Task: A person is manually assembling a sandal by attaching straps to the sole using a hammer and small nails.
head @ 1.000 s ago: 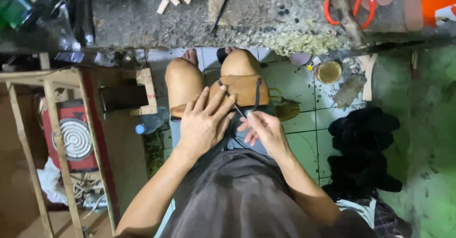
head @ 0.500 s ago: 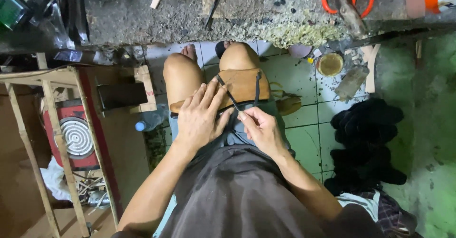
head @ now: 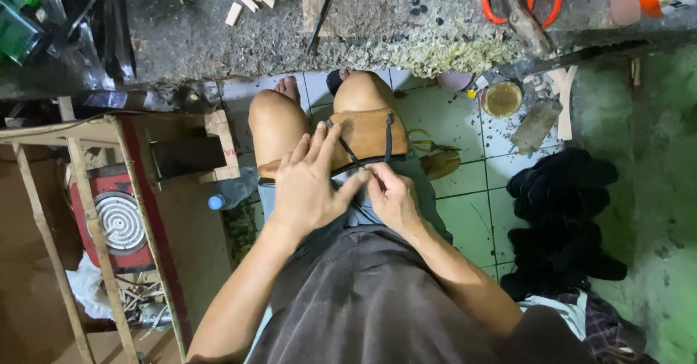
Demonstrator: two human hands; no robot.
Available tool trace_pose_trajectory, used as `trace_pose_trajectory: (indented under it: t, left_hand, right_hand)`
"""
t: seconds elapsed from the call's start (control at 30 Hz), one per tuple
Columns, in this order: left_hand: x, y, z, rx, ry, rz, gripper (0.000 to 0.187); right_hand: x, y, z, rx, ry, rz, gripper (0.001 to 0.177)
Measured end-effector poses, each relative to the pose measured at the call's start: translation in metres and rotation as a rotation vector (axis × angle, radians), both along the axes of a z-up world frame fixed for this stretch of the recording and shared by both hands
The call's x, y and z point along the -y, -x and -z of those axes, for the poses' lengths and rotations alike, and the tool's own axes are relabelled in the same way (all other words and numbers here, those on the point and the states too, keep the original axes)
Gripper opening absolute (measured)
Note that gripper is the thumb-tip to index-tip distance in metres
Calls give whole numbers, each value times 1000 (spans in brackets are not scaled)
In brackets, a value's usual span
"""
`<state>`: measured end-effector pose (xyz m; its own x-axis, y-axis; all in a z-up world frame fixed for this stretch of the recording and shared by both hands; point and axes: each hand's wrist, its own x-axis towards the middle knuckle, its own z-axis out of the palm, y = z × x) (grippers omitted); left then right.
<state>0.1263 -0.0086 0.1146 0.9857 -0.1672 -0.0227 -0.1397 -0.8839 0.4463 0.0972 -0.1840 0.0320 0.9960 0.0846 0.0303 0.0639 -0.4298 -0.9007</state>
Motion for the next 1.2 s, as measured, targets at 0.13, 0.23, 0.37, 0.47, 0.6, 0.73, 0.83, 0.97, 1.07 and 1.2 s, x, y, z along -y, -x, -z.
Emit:
trace_pose_trajectory:
  t: [0.13,0.23,0.37,0.47,0.6,0.73,0.83,0.97,1.07,1.2]
  left_hand:
    - [1,-9,17,27,-72,-96,87]
    - [-12,-25,14,-5,-50,-34,90]
    - [-41,-43,33,-31,6,29,62]
    - [-50,-59,41,-33,76,-3,44]
    - [-53,-70,31,104,120,98,48]
    - [-54,-75,36,21,170,49,50]
    - [-57,-78,43,-72,155,16,57]
    - [-58,-77,39,-307,58,-167,45]
    - [-59,-79,42,-320,63,-185,45]
    - [-57,-77,23,-359,65,-163,47]
  right_hand:
    - [-2,-11,-8,-41,-55,-33,13]
    - [3,-38,-60,-311,29,-133,13]
    - [16,-81,-127,-349,194,-280,18]
    - [50,-138,-104,-1,497,-27,20]
    - [108,-233,-63,27,1025,186,47]
    - [107,-256,-78,-330,837,217,33]
    - [90,-214,-90,-30,768,152,35]
    - [63,-103,-52,271,289,0,23]
    - [48,-56,-24,246,236,-129,12]
    - [22,-46,-78,165,255,-127,19]
